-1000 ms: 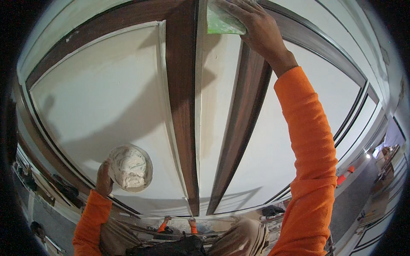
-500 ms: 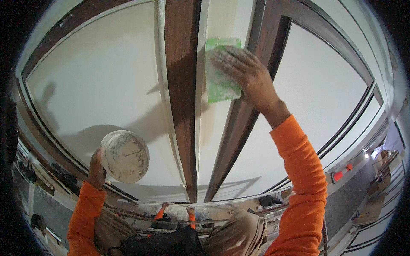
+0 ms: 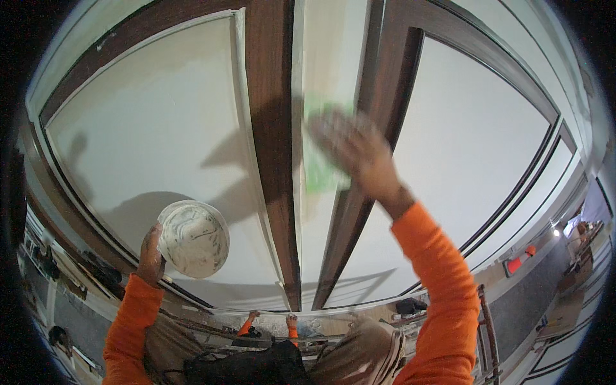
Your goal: The person applies plaster to the gaps and trim on the wall and ceiling using a green putty knife and a bucket, smoothing the compound with repeated strokes.
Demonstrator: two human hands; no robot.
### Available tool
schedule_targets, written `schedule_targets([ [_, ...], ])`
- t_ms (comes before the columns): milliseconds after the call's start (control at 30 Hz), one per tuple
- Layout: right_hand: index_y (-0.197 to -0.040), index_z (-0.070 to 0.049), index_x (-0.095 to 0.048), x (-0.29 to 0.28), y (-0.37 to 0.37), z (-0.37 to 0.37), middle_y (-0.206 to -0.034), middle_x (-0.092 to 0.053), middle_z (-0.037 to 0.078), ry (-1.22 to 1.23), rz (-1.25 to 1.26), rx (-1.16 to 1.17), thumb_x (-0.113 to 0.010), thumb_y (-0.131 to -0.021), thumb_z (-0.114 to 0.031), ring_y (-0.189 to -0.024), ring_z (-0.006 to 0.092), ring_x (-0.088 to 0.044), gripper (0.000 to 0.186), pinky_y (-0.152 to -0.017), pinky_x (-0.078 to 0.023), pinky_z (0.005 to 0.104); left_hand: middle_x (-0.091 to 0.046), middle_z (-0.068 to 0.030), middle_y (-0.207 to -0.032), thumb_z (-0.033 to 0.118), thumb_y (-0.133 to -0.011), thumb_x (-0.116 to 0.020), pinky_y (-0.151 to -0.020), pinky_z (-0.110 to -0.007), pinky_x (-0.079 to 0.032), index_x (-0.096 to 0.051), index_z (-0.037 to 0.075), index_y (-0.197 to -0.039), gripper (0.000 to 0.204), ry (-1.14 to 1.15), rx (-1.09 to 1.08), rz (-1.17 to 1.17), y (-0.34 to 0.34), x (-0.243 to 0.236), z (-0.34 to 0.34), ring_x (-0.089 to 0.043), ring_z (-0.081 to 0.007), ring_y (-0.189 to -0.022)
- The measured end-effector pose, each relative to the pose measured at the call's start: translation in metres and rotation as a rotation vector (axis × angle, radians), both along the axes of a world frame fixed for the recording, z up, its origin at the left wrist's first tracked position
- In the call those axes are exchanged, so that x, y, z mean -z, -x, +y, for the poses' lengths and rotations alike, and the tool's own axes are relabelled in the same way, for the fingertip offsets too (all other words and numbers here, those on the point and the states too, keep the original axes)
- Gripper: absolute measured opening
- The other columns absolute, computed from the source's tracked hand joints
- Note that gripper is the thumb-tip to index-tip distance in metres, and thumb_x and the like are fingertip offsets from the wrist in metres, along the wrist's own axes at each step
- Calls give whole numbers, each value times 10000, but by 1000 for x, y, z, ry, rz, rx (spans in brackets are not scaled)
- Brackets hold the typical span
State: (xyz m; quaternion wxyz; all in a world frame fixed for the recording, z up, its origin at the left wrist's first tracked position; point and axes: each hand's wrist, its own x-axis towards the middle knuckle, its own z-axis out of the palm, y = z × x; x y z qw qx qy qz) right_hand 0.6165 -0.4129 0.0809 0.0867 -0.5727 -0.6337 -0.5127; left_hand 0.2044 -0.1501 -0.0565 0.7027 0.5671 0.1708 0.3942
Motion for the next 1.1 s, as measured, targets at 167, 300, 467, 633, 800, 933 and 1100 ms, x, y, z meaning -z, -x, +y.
schedule_targets([
  [167, -1494, -252, -381, -112, -19, 32, -1549, -385, 4, -204, -81, -2, -638, -895, -185, -1445, 210, -330, 655, -1215, -263, 429, -597, -83, -1167, 333, -1005, -505, -927, -329, -494, -529, 18, -1264, 409, 31, -18, 15, 12, 14, 14, -595, -174, -1088],
  [300, -1479, -254, -409, -85, -36, 30, -1538, -404, 6, -104, -91, 38, -664, -857, -130, -1437, 219, -346, 684, -1204, -293, 437, -594, -80, -1163, 331, -1004, -500, -921, -334, -501, -531, 23, -1252, 397, 73, -18, 69, 6, 9, 15, -594, -172, -1085],
  [467, -1471, -288, -420, 51, -16, -9, -1542, -392, 11, 314, 86, 46, -706, -822, -213, -1444, 219, -329, 713, -1203, -286, 481, -597, -83, -1146, 328, -1016, -466, -905, -327, -495, -538, 16, -1232, 386, 9, -57, 88, 7, 3, 7, -590, -166, -1031],
  [633, -1437, -280, -473, -66, -9, -16, -1516, -435, -7, 15, 11, -104, -693, -835, -151, -1419, 224, -373, 653, -1213, -279, 453, -595, -83, -1155, 331, -1018, -457, -907, -333, -495, -536, 16, -1247, 397, -180, -74, 107, 13, 20, 25, -595, -175, -1044],
  [800, -1441, -219, -482, -196, -25, 13, -1501, -452, 38, -245, -93, -83, -750, -782, -84, -1393, 302, -403, 724, -1162, -369, 413, -596, -80, -1163, 333, -1021, -465, -920, -342, -499, -524, 23, -1271, 402, 22, -13, 24, 5, -6, 2, -600, -178, -1086],
  [933, -1451, -281, -453, -197, -36, 23, -1518, -431, -18, -178, -192, -24, -731, -791, -130, -1407, 224, -390, 732, -1204, -308, 407, -595, -82, -1175, 378, -1014, -484, -921, -337, -506, -512, 28, -1282, 441, 7, -35, 19, 7, 5, 12, -603, -168, -1083],
  [1100, -1462, -294, -441, -54, -19, 11, -1527, -417, 5, 82, 49, -4, -727, -797, -173, -1423, 249, -362, 734, -1183, -324, 477, -595, -86, -1152, 389, -1018, -471, -915, -340, -502, -514, 20, -1269, 449, 35, -1, 77, 13, 4, 10, -601, -173, -1077],
])
